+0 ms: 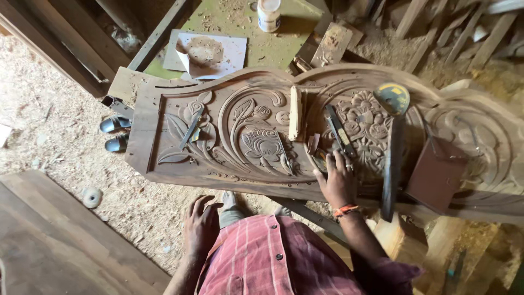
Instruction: The person carves a floral design into a wooden panel using a chisel and mallet. They repeatedly strike the chisel to remove wood and refine the details of the carving.
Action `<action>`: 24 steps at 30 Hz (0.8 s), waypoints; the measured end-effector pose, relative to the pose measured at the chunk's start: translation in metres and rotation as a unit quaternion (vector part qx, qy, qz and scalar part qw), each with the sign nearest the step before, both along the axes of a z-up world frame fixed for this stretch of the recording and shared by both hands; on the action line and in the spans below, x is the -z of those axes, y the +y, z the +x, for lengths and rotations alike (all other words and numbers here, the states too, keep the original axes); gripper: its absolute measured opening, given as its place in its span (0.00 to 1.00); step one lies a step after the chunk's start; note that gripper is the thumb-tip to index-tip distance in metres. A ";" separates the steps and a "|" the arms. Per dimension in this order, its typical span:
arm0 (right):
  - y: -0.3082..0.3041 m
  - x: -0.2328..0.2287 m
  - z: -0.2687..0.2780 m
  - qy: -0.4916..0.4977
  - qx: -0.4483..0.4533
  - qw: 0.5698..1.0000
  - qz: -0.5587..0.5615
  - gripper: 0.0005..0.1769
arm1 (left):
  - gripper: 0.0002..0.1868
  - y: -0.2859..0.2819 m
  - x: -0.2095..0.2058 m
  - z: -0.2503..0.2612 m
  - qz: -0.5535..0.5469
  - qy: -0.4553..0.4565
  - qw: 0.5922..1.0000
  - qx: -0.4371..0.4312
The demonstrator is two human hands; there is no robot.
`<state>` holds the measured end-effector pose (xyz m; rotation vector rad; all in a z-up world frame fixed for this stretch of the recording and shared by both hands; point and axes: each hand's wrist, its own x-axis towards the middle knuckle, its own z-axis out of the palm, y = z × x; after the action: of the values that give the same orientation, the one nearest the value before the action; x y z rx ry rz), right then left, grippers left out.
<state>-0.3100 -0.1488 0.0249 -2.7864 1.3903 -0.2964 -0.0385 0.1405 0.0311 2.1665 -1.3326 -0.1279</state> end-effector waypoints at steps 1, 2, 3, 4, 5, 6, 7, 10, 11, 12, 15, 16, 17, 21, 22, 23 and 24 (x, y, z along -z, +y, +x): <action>0.002 0.004 0.000 -0.008 0.000 1.000 -0.013 0.29 | 0.11 -0.001 0.002 0.001 -0.009 0.006 1.000 0.004; 0.006 0.008 -0.002 -0.017 0.003 1.000 -0.023 0.27 | 0.11 0.000 0.005 0.004 -0.016 0.011 1.000 0.013; 0.010 0.011 -0.005 -0.029 0.003 0.999 -0.018 0.23 | 0.12 0.000 0.007 0.006 -0.025 0.022 0.999 0.016; 0.012 0.014 -0.006 -0.043 0.009 0.999 -0.015 0.19 | 0.12 -0.003 0.010 0.008 -0.036 0.032 0.999 0.025; 0.011 0.014 -0.006 -0.056 0.015 0.998 -0.013 0.16 | 0.13 -0.005 0.011 0.011 -0.047 0.042 0.997 0.035; 0.013 0.012 -0.005 -0.055 0.032 0.998 0.003 0.16 | 0.13 -0.011 0.012 0.017 -0.048 0.062 0.995 0.058; 0.012 0.008 -0.003 -0.054 0.049 0.997 0.019 0.16 | 0.12 -0.018 0.013 0.024 -0.048 0.082 0.992 0.082; 0.023 -0.013 0.004 -0.018 0.126 0.992 -0.025 0.10 | 0.11 -0.036 0.013 0.040 -0.049 0.137 0.976 0.162; 0.028 -0.020 0.010 0.000 0.156 0.986 -0.057 0.08 | 0.11 -0.045 0.013 0.046 -0.051 0.153 0.969 0.190; 0.036 -0.026 0.015 -0.080 0.136 0.987 -0.002 0.08 | 0.09 -0.049 0.012 0.051 -0.041 0.198 0.955 0.215; 0.065 -0.038 0.034 -0.243 0.050 0.965 0.088 0.08 | 0.11 -0.077 0.011 0.061 0.048 0.361 0.891 0.271; 0.076 -0.041 0.041 -0.244 0.004 0.967 0.076 0.06 | 0.14 -0.087 0.010 0.061 0.117 0.431 0.853 0.272; 0.083 -0.042 0.050 -0.174 0.000 0.981 0.083 0.08 | 0.17 -0.098 0.010 0.062 0.186 0.494 0.805 0.270; 0.120 -0.051 0.078 -0.075 -0.076 0.978 0.178 0.15 | 0.24 -0.127 0.012 0.053 0.266 0.600 0.698 0.285; 0.126 -0.053 0.084 -0.093 -0.079 0.976 0.181 0.19 | 0.22 -0.130 0.013 0.049 0.254 0.590 0.703 0.307; 0.132 -0.057 0.089 -0.110 -0.081 0.974 0.183 0.22 | 0.21 -0.131 0.015 0.046 0.241 0.579 0.706 0.329; 0.140 -0.060 0.095 -0.126 -0.088 0.970 0.190 0.26 | 0.20 -0.128 0.017 0.042 0.242 0.597 0.699 0.310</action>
<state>-0.2149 -0.0089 0.0853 -2.4336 1.0124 -0.3251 0.0038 0.0128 0.0139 1.2141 -1.1078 -1.9491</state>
